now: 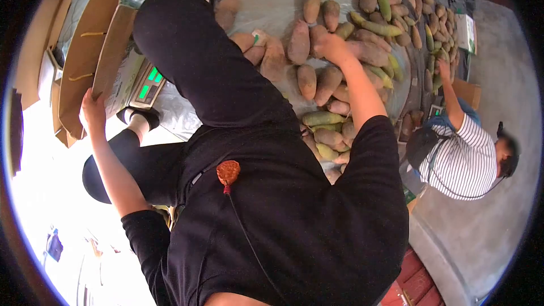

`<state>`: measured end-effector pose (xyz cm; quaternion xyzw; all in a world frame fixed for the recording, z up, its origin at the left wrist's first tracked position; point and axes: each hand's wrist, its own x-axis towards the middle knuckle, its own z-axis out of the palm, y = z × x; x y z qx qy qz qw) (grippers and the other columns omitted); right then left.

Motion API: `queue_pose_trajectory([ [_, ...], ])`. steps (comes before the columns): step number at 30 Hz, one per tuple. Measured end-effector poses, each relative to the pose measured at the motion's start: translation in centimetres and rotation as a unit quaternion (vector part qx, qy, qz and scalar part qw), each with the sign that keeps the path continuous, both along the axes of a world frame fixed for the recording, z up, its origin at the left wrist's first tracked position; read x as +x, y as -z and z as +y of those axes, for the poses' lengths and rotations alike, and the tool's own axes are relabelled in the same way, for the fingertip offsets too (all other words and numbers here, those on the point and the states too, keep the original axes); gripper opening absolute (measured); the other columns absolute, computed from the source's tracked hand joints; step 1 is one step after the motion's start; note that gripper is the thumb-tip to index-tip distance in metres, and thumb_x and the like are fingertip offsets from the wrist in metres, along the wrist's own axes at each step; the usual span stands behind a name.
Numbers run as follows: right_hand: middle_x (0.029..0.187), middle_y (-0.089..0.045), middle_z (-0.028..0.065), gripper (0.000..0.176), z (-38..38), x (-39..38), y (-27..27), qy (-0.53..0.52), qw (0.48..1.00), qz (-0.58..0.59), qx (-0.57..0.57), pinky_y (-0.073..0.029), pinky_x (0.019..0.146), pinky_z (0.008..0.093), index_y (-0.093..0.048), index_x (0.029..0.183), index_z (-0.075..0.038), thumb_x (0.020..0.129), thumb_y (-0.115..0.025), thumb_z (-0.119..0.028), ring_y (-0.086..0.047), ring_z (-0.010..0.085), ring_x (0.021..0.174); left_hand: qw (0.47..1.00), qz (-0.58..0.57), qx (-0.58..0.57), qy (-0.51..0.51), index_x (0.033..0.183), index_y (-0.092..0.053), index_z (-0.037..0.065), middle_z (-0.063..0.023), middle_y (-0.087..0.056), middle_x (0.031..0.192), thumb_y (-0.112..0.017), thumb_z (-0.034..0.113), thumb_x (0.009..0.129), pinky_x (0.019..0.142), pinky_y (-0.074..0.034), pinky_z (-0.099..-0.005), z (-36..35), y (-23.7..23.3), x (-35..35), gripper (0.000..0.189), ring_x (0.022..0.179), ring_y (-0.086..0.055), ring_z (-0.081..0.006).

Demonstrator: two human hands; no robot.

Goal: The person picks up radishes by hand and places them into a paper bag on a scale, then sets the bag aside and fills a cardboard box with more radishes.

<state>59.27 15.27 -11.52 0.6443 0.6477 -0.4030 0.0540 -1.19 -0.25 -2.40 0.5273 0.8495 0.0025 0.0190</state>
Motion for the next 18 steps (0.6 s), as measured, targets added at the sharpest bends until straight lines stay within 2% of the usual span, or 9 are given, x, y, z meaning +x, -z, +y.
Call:
queue_pose_trajectory([
  [1,0.075,-0.061,0.0108,0.03,-1.8,2.0,2.4,-0.011,0.999,-0.034,-0.001,-0.046,0.055,0.0302,-0.058,0.101,0.0,0.076,-0.065,-0.014,-0.059,0.0166,0.066,1.0,0.0,-0.004,0.007,0.106,-0.057,0.006,-0.0128,-0.061,0.103,-0.06,0.018,0.077,0.078,-0.045,-0.0387,0.0,0.1,-0.2,0.031,0.093,-0.059,-0.0299],
  [5,0.076,-0.063,0.012,0.025,-8.5,7.9,9.9,-0.044,0.992,-0.108,-0.055,-0.048,0.056,0.0328,-0.058,0.094,0.001,0.076,-0.063,-0.015,-0.062,0.0225,0.067,0.997,-0.077,-0.004,-0.01,0.112,-0.056,0.007,-0.0133,-0.061,0.105,-0.06,0.017,0.077,0.082,-0.045,-0.0375,-0.2,0.4,-1.2,0.037,0.096,-0.059,-0.0295],
  [7,0.079,-0.064,0.0119,0.02,-11.5,8.8,10.5,-0.294,0.921,-0.252,-0.046,-0.049,0.059,0.0353,-0.059,0.093,-0.002,0.076,-0.057,-0.013,-0.063,0.0279,0.071,0.993,-0.114,0.003,-0.017,0.117,-0.054,0.007,-0.0144,-0.061,0.106,-0.061,0.014,0.077,0.086,-0.043,-0.0346,0.2,-0.5,-0.3,0.042,0.098,-0.059,-0.0277],
  [10,0.082,-0.064,0.0125,0.021,-14.3,4.9,6.3,-0.225,0.931,-0.267,-0.11,-0.05,0.066,0.0367,-0.061,0.096,-0.006,0.076,-0.055,-0.011,-0.063,0.0294,0.077,0.992,-0.107,-0.024,-0.054,0.118,-0.053,0.006,-0.0155,-0.06,0.108,-0.061,0.012,0.077,0.088,-0.042,-0.0336,1.0,-2.6,2.1,0.042,0.102,-0.057,-0.0265],
  [11,0.082,-0.064,0.0125,0.021,-15.3,4.7,7.0,-0.225,0.931,-0.264,-0.11,-0.05,0.066,0.0367,-0.061,0.096,-0.006,0.076,-0.055,-0.011,-0.063,0.0294,0.077,0.993,-0.104,-0.025,-0.054,0.118,-0.053,0.006,-0.0155,-0.06,0.108,-0.061,0.012,0.077,0.088,-0.042,-0.0336,1.0,-2.6,2.1,0.042,0.102,-0.057,-0.0265],
  [13,0.091,-0.063,0.0108,0.026,-17.8,4.4,10.1,-0.233,0.914,-0.287,-0.167,-0.05,0.072,0.0391,-0.061,0.1,-0.009,0.075,-0.056,-0.011,-0.062,0.0301,0.089,0.989,-0.144,0.004,-0.02,0.12,-0.052,0.006,-0.0142,-0.059,0.112,-0.06,0.01,0.078,0.09,-0.041,-0.0329,0.7,-2.5,1.3,0.042,0.106,-0.055,-0.0241],
  [14,0.091,-0.063,0.0108,0.026,-18.9,4.2,11.2,-0.238,0.915,-0.283,-0.164,-0.05,0.072,0.0391,-0.061,0.1,-0.009,0.075,-0.056,-0.011,-0.062,0.0301,0.089,0.99,-0.138,0.005,-0.024,0.12,-0.052,0.006,-0.0142,-0.059,0.112,-0.06,0.01,0.078,0.09,-0.041,-0.0329,0.3,-2.3,0.4,0.042,0.106,-0.055,-0.0241],
  [16,0.104,-0.059,0.0089,0.031,-20.8,3.2,12.2,-0.287,0.904,-0.29,-0.125,-0.048,0.078,0.0422,-0.06,0.105,-0.011,0.074,-0.059,-0.015,-0.057,0.0309,0.099,0.98,-0.192,0.035,0.028,0.12,-0.052,0.008,-0.0133,-0.058,0.114,-0.059,0.009,0.079,0.091,-0.041,-0.033,-0.4,-2.4,-1.5,0.041,0.108,-0.054,-0.022],
  [18,0.108,-0.058,0.0085,0.031,-21.3,1.9,11.5,-0.33,0.893,-0.279,-0.126,-0.044,0.083,0.0445,-0.059,0.107,-0.013,0.076,-0.059,-0.015,-0.053,0.0295,0.105,0.98,-0.192,0.041,0.008,0.12,-0.052,0.008,-0.0133,-0.058,0.114,-0.059,0.009,0.08,0.091,-0.041,-0.0328,-1.0,-3.8,-2.6,0.041,0.107,-0.054,-0.0217],
])
